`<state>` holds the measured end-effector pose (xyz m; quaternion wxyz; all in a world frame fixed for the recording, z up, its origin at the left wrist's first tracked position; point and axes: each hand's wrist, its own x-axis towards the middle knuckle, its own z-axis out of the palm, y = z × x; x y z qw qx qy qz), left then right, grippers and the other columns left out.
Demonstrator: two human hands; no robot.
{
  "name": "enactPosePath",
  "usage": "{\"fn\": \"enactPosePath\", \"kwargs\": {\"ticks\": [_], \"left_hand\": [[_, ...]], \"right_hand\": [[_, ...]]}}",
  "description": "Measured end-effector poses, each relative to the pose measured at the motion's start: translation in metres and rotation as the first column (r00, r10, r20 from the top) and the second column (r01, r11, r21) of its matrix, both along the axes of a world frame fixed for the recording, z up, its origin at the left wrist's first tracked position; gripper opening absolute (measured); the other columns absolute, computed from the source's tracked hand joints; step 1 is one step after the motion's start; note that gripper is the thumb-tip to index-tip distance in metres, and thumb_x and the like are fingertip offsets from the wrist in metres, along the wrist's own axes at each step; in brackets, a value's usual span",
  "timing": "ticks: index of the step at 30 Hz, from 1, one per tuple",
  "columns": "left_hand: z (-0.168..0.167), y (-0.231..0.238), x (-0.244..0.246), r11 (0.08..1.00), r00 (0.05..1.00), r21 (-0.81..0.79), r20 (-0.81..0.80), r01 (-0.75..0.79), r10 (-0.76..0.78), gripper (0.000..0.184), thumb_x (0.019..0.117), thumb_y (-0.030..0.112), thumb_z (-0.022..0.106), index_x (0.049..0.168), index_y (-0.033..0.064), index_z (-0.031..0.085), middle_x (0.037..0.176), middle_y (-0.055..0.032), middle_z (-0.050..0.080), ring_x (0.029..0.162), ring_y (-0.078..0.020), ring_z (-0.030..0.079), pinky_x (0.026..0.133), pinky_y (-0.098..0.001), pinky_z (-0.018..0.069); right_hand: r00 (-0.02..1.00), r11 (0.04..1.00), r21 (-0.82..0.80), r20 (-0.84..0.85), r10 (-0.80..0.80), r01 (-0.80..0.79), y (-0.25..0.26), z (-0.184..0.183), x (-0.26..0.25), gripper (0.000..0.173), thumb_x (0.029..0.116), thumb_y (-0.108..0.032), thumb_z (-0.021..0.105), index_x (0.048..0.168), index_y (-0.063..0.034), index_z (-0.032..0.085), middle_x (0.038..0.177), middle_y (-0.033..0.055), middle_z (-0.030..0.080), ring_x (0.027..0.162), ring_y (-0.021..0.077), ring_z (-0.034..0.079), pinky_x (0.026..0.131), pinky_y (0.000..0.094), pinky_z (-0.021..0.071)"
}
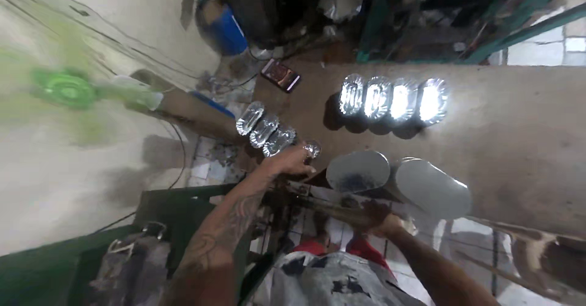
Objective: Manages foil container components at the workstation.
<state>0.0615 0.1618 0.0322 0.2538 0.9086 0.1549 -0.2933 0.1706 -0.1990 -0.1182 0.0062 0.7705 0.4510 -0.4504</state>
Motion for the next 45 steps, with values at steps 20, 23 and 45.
{"fn": "enactPosePath", "kwargs": {"ticks": [20, 23, 45], "left_hand": [[0.100, -0.093, 0.006, 0.917, 0.814, -0.206, 0.423, -0.341, 0.397, 0.055, 0.1037, 0.039, 0.059, 0.146, 0.0060, 0.049, 0.138, -0.0245, 0.058, 0.120, -0.0403, 0.062, 0.099, -0.0615, 0.0505], [0.095, -0.145, 0.039, 0.979, 0.940, -0.122, 0.280, -0.164, 0.193, 0.053, 0.0965, 0.043, 0.067, 0.136, 0.0088, 0.059, 0.114, -0.0179, 0.069, 0.101, -0.0349, 0.069, 0.086, -0.0605, 0.0566], [0.128, -0.149, -0.024, 0.702, 0.621, -0.690, 0.475, -0.177, 0.623, 0.031, 0.0938, 0.007, 0.044, 0.116, 0.0080, 0.065, 0.093, 0.0006, 0.069, 0.081, -0.0049, 0.066, 0.073, -0.0262, 0.0577]], "right_hand": [[0.957, 0.726, 0.677, 0.274, -0.096, -0.121, -0.011, 0.185, 0.096, 0.040, 0.1040, -0.040, 0.054, 0.117, -0.0066, 0.071, 0.113, 0.0097, 0.073, 0.114, 0.0251, 0.067, 0.121, 0.0499, 0.0349], [0.997, 0.729, 0.683, 0.026, -0.076, 0.038, -0.014, 0.198, 0.104, 0.044, 0.1082, -0.038, 0.042, 0.117, -0.0060, 0.070, 0.114, 0.0077, 0.071, 0.118, 0.0197, 0.063, 0.122, 0.0467, 0.0316], [0.837, 0.345, 0.793, -0.344, -0.426, 0.502, 0.009, 0.247, 0.009, 0.036, 0.0991, -0.005, 0.045, 0.131, 0.0018, 0.061, 0.120, 0.0087, 0.068, 0.110, 0.0158, 0.064, 0.096, 0.0359, 0.0546]]}}
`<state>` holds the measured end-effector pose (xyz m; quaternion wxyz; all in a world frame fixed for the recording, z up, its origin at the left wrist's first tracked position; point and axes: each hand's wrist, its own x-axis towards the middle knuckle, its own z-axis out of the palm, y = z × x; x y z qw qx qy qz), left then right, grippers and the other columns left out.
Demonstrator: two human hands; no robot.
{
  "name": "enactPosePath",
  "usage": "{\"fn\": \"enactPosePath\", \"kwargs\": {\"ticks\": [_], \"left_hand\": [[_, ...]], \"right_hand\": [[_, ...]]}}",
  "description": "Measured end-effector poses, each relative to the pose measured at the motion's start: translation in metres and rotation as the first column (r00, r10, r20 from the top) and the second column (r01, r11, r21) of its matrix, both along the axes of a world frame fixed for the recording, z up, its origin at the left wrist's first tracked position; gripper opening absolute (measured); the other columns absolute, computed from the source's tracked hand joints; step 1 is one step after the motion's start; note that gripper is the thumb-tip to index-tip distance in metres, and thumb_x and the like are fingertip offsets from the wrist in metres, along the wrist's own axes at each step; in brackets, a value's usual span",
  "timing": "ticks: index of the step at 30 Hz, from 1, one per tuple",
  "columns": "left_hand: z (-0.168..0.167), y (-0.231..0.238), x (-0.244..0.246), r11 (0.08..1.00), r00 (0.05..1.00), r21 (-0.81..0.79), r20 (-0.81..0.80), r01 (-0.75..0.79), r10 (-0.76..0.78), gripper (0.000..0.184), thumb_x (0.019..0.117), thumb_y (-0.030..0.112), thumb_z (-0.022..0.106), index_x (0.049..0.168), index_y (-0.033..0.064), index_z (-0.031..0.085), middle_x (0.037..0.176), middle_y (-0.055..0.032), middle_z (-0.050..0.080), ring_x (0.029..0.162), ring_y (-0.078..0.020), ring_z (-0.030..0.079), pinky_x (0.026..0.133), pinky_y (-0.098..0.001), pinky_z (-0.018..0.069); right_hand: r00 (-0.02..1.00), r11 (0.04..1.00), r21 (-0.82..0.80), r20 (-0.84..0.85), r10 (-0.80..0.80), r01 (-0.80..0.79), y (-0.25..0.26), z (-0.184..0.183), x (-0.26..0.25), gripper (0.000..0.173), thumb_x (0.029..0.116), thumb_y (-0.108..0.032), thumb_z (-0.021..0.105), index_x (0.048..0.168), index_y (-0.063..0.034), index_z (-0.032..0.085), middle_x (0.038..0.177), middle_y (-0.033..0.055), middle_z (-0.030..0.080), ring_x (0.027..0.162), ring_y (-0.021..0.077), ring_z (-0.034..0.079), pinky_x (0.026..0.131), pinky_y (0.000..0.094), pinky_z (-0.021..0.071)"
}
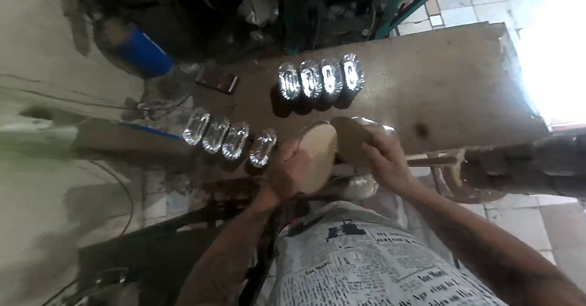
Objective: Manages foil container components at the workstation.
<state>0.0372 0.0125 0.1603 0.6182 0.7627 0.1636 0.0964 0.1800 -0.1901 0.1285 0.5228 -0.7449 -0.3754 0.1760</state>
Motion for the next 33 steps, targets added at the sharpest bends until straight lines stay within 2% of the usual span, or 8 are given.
{"fn": "enactPosePath", "kwargs": {"ticks": [3, 9, 14, 18, 23, 26, 30, 33], "left_hand": [[-0.018, -0.020, -0.041, 0.759, 0.933, -0.556, -0.094, -0.338, 0.347, 0.027, 0.0915, 0.008, 0.042, 0.112, 0.0114, 0.059, 0.093, -0.0001, 0.070, 0.083, -0.0106, 0.070, 0.072, -0.0348, 0.0613], [-0.034, -0.032, -0.103, 0.394, 0.781, -0.703, -0.382, -0.592, 0.494, 0.030, 0.0967, 0.009, 0.035, 0.120, 0.0061, 0.054, 0.100, -0.0069, 0.069, 0.090, -0.0158, 0.070, 0.077, -0.0371, 0.0606], [-0.100, -0.070, -0.107, 0.159, 0.704, -0.987, 0.126, 0.018, 0.699, 0.027, 0.0979, 0.020, 0.052, 0.087, 0.0125, 0.075, 0.084, -0.0019, 0.076, 0.080, -0.0091, 0.073, 0.074, -0.0286, 0.0615], [-0.143, -0.070, -0.082, 0.340, 0.741, -0.729, -0.331, -0.594, 0.584, 0.032, 0.1009, 0.004, 0.031, 0.090, 0.0094, 0.060, 0.076, 0.0023, 0.068, 0.071, -0.0028, 0.065, 0.068, -0.0210, 0.0568], [-0.207, -0.069, -0.002, 0.962, 0.735, -0.268, -0.661, -0.044, -0.150, 0.044, 0.1095, 0.023, 0.047, 0.146, -0.0002, 0.048, 0.139, -0.0260, 0.057, 0.127, -0.0384, 0.056, 0.106, -0.0550, 0.0438], [-0.292, -0.093, 0.015, 0.992, 0.735, -0.066, -0.667, 0.109, -0.125, 0.058, 0.1056, 0.052, 0.043, 0.130, 0.0051, 0.067, 0.128, -0.0223, 0.067, 0.121, -0.0402, 0.062, 0.102, -0.0657, 0.0444], [-0.209, -0.067, 0.007, 0.958, 0.593, -0.283, -0.766, 0.039, -0.250, 0.045, 0.1077, 0.035, 0.051, 0.133, 0.0005, 0.063, 0.138, -0.0201, 0.060, 0.131, -0.0315, 0.055, 0.111, -0.0500, 0.0407], [-0.163, -0.029, -0.022, 0.964, 0.583, -0.225, -0.768, 0.141, -0.265, 0.061, 0.1095, 0.048, 0.035, 0.130, -0.0010, 0.064, 0.132, -0.0252, 0.062, 0.126, -0.0390, 0.058, 0.104, -0.0622, 0.0424]], "right_hand": [[0.697, 0.976, 0.095, -0.714, -0.069, 0.194, 0.044, 0.012, -0.065, 0.031, 0.1021, -0.013, 0.041, 0.123, -0.0110, 0.063, 0.096, 0.0003, 0.071, 0.081, 0.0103, 0.069, 0.071, 0.0337, 0.0609], [0.499, 0.940, -0.028, -0.852, 0.155, -0.339, 0.058, 0.008, -0.097, 0.029, 0.1019, -0.007, 0.046, 0.130, -0.0044, 0.055, 0.100, 0.0009, 0.070, 0.086, 0.0091, 0.069, 0.080, 0.0311, 0.0603], [0.091, 0.916, 0.258, -0.950, 0.299, -0.307, 0.059, -0.029, -0.101, 0.024, 0.0940, -0.003, 0.058, 0.117, -0.0046, 0.063, 0.104, 0.0092, 0.075, 0.094, 0.0180, 0.073, 0.086, 0.0399, 0.0615], [0.409, 0.914, -0.002, -0.895, 0.180, -0.406, 0.027, -0.061, -0.066, 0.014, 0.0974, -0.002, 0.055, 0.109, -0.0036, 0.063, 0.087, 0.0002, 0.071, 0.075, 0.0095, 0.068, 0.072, 0.0303, 0.0597], [0.727, 0.879, -0.107, -0.612, 0.311, -0.466, -0.035, -0.060, -0.025, 0.019, 0.0990, -0.004, 0.056, 0.115, 0.0018, 0.065, 0.104, 0.0030, 0.073, 0.094, 0.0088, 0.070, 0.088, 0.0318, 0.0603], [0.754, 0.681, -0.342, -0.161, 0.637, -0.648, -0.077, -0.062, -0.013, 0.024, 0.0964, -0.005, 0.056, 0.113, 0.0064, 0.068, 0.113, 0.0191, 0.070, 0.109, 0.0269, 0.067, 0.098, 0.0430, 0.0548], [0.549, 0.141, -0.721, -0.370, 0.750, -0.679, -0.128, -0.091, -0.017, 0.033, 0.1033, -0.017, 0.057, 0.129, 0.0008, 0.065, 0.129, 0.0245, 0.064, 0.122, 0.0417, 0.062, 0.104, 0.0568, 0.0496], [0.629, 0.156, -0.753, -0.396, 0.669, -0.639, -0.149, -0.123, -0.029, 0.034, 0.1052, -0.020, 0.053, 0.128, 0.0003, 0.068, 0.128, 0.0229, 0.067, 0.123, 0.0396, 0.062, 0.109, 0.0535, 0.0472]]}}
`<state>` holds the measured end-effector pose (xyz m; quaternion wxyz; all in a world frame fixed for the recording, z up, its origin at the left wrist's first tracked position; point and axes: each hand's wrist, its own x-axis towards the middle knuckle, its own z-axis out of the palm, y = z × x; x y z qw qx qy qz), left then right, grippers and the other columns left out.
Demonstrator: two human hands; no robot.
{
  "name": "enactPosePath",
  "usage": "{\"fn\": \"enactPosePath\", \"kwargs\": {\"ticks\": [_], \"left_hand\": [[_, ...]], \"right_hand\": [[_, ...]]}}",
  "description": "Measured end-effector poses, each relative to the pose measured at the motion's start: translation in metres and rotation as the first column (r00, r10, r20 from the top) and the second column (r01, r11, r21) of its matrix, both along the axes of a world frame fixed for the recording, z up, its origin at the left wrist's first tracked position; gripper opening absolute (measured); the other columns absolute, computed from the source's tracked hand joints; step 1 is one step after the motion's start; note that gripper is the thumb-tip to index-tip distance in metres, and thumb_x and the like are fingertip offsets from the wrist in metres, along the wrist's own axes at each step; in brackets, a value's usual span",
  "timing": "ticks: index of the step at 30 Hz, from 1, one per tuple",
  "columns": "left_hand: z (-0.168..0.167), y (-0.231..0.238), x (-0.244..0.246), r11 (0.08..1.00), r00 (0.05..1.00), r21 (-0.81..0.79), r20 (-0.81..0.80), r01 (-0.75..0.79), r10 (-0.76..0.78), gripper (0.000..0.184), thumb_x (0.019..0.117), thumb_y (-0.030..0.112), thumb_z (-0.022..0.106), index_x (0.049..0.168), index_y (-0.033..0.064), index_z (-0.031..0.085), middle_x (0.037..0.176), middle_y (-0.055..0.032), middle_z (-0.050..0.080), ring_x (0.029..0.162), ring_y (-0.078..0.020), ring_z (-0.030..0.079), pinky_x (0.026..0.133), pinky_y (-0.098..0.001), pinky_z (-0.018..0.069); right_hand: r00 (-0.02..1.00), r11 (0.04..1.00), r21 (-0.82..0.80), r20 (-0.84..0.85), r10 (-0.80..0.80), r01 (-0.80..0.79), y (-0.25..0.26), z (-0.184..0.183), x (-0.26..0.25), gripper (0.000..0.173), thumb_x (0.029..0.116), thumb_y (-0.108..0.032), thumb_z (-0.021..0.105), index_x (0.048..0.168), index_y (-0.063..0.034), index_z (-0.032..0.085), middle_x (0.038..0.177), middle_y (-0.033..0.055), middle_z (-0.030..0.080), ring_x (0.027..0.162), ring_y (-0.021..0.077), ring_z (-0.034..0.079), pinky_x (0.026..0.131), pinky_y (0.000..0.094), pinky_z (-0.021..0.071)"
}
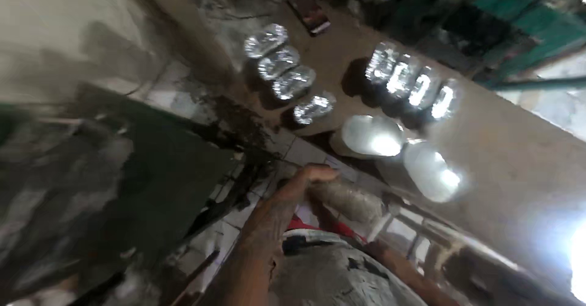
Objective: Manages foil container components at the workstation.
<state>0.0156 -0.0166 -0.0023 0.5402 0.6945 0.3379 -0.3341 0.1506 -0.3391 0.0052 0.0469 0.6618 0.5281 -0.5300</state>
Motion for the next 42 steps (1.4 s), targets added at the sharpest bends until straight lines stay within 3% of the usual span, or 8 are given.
{"fn": "enactPosePath", "kwargs": {"ticks": [7, 12, 17, 22, 26, 29, 36, 42], "left_hand": [[0.140, 0.076, -0.182, 0.713, 0.578, 0.101, 0.670, -0.694, 0.467, 0.055, 0.1105, 0.038, 0.037, 0.150, 0.0021, 0.048, 0.148, -0.0156, 0.055, 0.136, -0.0204, 0.054, 0.116, -0.0424, 0.0422], [0.167, 0.161, -0.259, 0.029, -0.209, -0.271, 0.801, -0.962, 0.561, 0.039, 0.1118, 0.027, 0.034, 0.135, 0.0041, 0.054, 0.120, -0.0070, 0.065, 0.107, -0.0097, 0.062, 0.092, -0.0298, 0.0535], [0.165, 0.087, -0.355, 0.346, 0.607, 0.627, 0.263, -0.698, 0.750, 0.061, 0.1120, 0.047, 0.024, 0.155, 0.0069, 0.039, 0.154, -0.0195, 0.048, 0.144, -0.0346, 0.045, 0.118, -0.0575, 0.0346], [0.100, 0.058, -0.468, 0.436, 0.721, 0.633, 0.297, -0.639, 0.625, 0.056, 0.1084, 0.049, 0.042, 0.108, 0.0015, 0.071, 0.098, -0.0221, 0.070, 0.097, -0.0388, 0.068, 0.090, -0.0645, 0.0515], [0.105, 0.010, -0.526, 0.676, 0.890, 0.609, 0.118, -0.415, 0.440, 0.051, 0.1093, 0.042, 0.044, 0.101, 0.0011, 0.073, 0.102, -0.0185, 0.069, 0.102, -0.0344, 0.066, 0.096, -0.0576, 0.0498], [0.094, -0.004, -0.565, 0.693, 0.922, 0.656, 0.011, -0.300, 0.388, 0.048, 0.1107, 0.040, 0.041, 0.118, 0.0021, 0.070, 0.122, -0.0202, 0.066, 0.119, -0.0372, 0.062, 0.104, -0.0567, 0.0471], [0.184, -0.102, -0.493, 0.693, 0.751, 0.371, 0.542, -0.618, 0.378, 0.024, 0.1006, 0.014, 0.060, 0.114, -0.0010, 0.073, 0.105, -0.0171, 0.073, 0.099, -0.0264, 0.072, 0.092, -0.0439, 0.0568], [0.185, -0.142, -0.438, 0.707, 0.617, 0.074, 0.558, -0.704, 0.555, 0.038, 0.0989, 0.010, 0.059, 0.134, -0.0040, 0.055, 0.120, -0.0207, 0.066, 0.110, -0.0262, 0.066, 0.099, -0.0413, 0.0536]], "right_hand": [[0.999, 0.995, -0.088, -0.030, 0.038, -0.041, 0.063, 0.012, -0.029, 0.045, 0.1044, -0.016, 0.055, 0.144, 0.0054, 0.053, 0.144, 0.0305, 0.054, 0.137, 0.0440, 0.050, 0.118, 0.0527, 0.0368], [0.981, 0.975, 0.202, -0.147, 0.127, -0.096, 0.096, 0.023, -0.055, 0.030, 0.0989, -0.005, 0.059, 0.125, 0.0086, 0.068, 0.125, 0.0298, 0.067, 0.119, 0.0444, 0.064, 0.107, 0.0559, 0.0479], [0.975, 0.929, 0.359, -0.221, -0.005, 0.086, 0.195, 0.017, -0.121, 0.029, 0.0932, -0.006, 0.063, 0.118, 0.0091, 0.066, 0.111, 0.0238, 0.070, 0.103, 0.0319, 0.069, 0.094, 0.0489, 0.0559], [0.961, 0.667, 0.744, -0.153, 0.230, -0.041, 0.332, 0.071, -0.251, 0.025, 0.0982, -0.004, 0.058, 0.118, 0.0063, 0.069, 0.112, 0.0225, 0.070, 0.106, 0.0322, 0.068, 0.096, 0.0484, 0.0559], [0.658, 0.016, 0.890, 0.324, 0.680, -0.455, 0.409, 0.061, -0.351, 0.022, 0.0942, -0.003, 0.063, 0.111, -0.0090, 0.076, 0.117, 0.0097, 0.074, 0.112, 0.0301, 0.070, 0.095, 0.0501, 0.0575], [0.401, -0.212, 0.779, 0.510, 0.761, -0.590, 0.459, 0.044, -0.416, 0.022, 0.0946, 0.002, 0.061, 0.111, -0.0076, 0.074, 0.120, 0.0075, 0.071, 0.118, 0.0274, 0.066, 0.097, 0.0524, 0.0550], [0.408, 0.194, 0.571, 0.275, 0.871, -0.798, 0.398, 0.060, -0.525, 0.036, 0.1068, -0.012, 0.048, 0.141, -0.0067, 0.059, 0.153, 0.0104, 0.052, 0.142, 0.0341, 0.047, 0.119, 0.0694, 0.0239], [0.042, -0.118, 0.399, 0.372, 0.927, -0.909, 0.384, 0.097, -0.553, 0.037, 0.1020, -0.009, 0.056, 0.135, 0.0069, 0.057, 0.150, 0.0224, 0.050, 0.142, 0.0413, 0.045, 0.114, 0.0644, 0.0357]]}}
